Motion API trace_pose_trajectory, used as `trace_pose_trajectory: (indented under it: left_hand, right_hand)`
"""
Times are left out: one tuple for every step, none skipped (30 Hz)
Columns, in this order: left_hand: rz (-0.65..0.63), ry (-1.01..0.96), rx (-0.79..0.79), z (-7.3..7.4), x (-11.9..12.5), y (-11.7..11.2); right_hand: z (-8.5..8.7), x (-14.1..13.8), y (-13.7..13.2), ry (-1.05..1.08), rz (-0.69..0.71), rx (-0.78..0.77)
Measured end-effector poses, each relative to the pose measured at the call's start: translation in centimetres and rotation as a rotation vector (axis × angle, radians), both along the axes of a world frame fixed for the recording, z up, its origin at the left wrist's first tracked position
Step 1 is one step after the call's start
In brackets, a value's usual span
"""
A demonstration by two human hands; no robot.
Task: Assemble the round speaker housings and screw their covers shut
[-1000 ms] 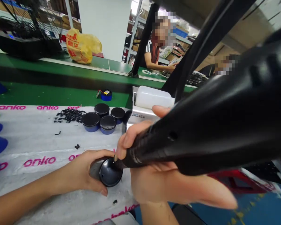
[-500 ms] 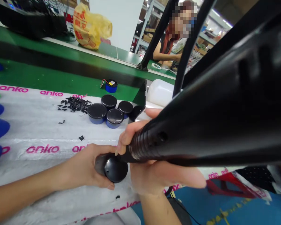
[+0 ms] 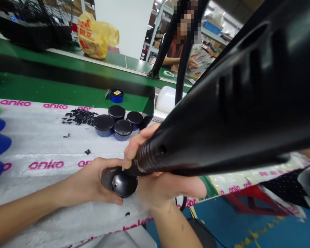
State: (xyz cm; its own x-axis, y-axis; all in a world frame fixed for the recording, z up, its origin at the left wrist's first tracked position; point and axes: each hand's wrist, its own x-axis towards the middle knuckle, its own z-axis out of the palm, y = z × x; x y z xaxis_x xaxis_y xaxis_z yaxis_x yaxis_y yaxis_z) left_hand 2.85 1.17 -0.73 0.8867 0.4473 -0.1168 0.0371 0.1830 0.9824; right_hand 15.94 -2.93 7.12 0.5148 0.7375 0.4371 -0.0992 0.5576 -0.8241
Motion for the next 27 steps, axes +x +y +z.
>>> trace_pose_trajectory:
  left_hand:
    - [-0.006, -0.003, 0.0, 0.0, 0.0, 0.0]
    - [-0.011, -0.008, -0.001, 0.0, 0.0, 0.1]
    - [-0.013, -0.014, 0.004, 0.1, 0.0, 0.1]
    - [-0.013, -0.02, 0.012, 0.1, 0.0, 0.2]
    - [-0.016, -0.025, 0.02, 0.2, 0.0, 0.2]
    - [-0.02, -0.029, 0.026, 0.2, -0.1, 0.2]
    - [-0.023, -0.032, 0.028, 0.2, -0.1, 0.2]
    - [-0.027, -0.038, 0.032, 0.2, -0.2, 0.2]
    - [-0.023, -0.047, 0.044, 0.2, -0.2, 0.2]
    - [-0.015, -0.061, 0.07, 0.2, -0.3, 0.2]
    - [-0.008, -0.079, 0.109, 0.1, -0.4, 0.2]
    - [-0.01, -0.094, 0.144, 0.0, -0.5, 0.3]
    - [-0.022, -0.101, 0.165, -0.1, -0.7, 0.4]
    - [-0.048, -0.099, 0.167, -0.2, -0.8, 0.7]
    - [-0.073, -0.09, 0.137, -0.3, -1.0, 0.9]
    - [-0.095, -0.074, 0.081, -0.3, -1.2, 1.3]
    - [-0.113, -0.058, 0.013, -0.4, -1.3, 1.7]
    - [-0.129, -0.049, -0.05, -0.4, -1.5, 2.0]
    - [-0.145, -0.045, -0.096, -0.3, -1.6, 2.3]
    - [-0.157, -0.04, -0.121, -0.2, -1.7, 2.5]
    - [-0.169, -0.024, -0.112, -0.1, -1.7, 2.6]
    - [-0.184, 0.001, -0.065, 0.0, -1.7, 2.6]
    - [-0.197, 0.032, 0.003, 0.1, -1.7, 2.5]
    - [-0.208, 0.063, 0.083, 0.2, -1.6, 2.3]
    - [-0.216, 0.092, 0.164, 0.2, -1.4, 2.1]
    - [-0.215, 0.116, 0.239, 0.3, -1.3, 1.8]
    - [-0.201, 0.133, 0.295, 0.3, -1.1, 1.7]
  right_hand:
    - [0.1, 0.0, 0.0, -0.014, 0.009, -0.009]
    - [0.2, 0.0, 0.0, -0.023, 0.009, -0.014]
    - [0.3, -0.1, -0.1, -0.028, 0.004, -0.016]
    - [0.4, -0.2, -0.1, -0.032, 0.003, -0.017]
    - [0.5, -0.3, -0.1, -0.036, 0.002, -0.022]
    - [0.4, -0.4, -0.1, -0.038, -0.007, -0.024]
    - [0.3, -0.6, -0.2, -0.039, -0.031, -0.025]
    - [0.1, -0.7, -0.2, -0.04, -0.065, -0.022]
    - [0.0, -0.8, -0.3, -0.039, -0.099, -0.013]
    - [-0.1, -0.7, -0.4, -0.034, -0.125, -0.002]
    - [0.0, -0.4, -0.5, -0.021, -0.14, 0.013]
    - [0.2, 0.0, -0.7, -0.011, -0.145, 0.026]
    - [0.5, 0.7, -0.9, -0.01, -0.14, 0.029]
    - [1.0, 1.6, -1.1, -0.03, -0.147, 0.051]
    - [1.6, 2.5, -1.2, -0.071, -0.179, 0.094]
    - [2.2, 3.5, -1.3, -0.123, -0.224, 0.153]
    - [2.8, 4.4, -1.2, -0.165, -0.272, 0.202]
    - [3.3, 5.2, -0.9, -0.181, -0.343, 0.255]
    - [3.6, 5.8, -0.5, -0.175, -0.417, 0.288]
    - [3.7, 6.2, 0.1, -0.15, -0.488, 0.294]
    - [3.6, 6.5, 0.7, -0.119, -0.55, 0.266]
    - [3.3, 6.6, 1.3, -0.101, -0.608, 0.236]
    - [3.0, 6.7, 1.9, -0.098, -0.651, 0.199]
    - [2.6, 6.7, 2.2, -0.109, -0.665, 0.157]
    - [2.3, 6.6, 2.4, -0.122, -0.657, 0.103]
    - [2.0, 6.5, 2.2, -0.136, -0.649, 0.061]
    - [1.8, 6.3, 1.8, -0.152, -0.62, 0.024]
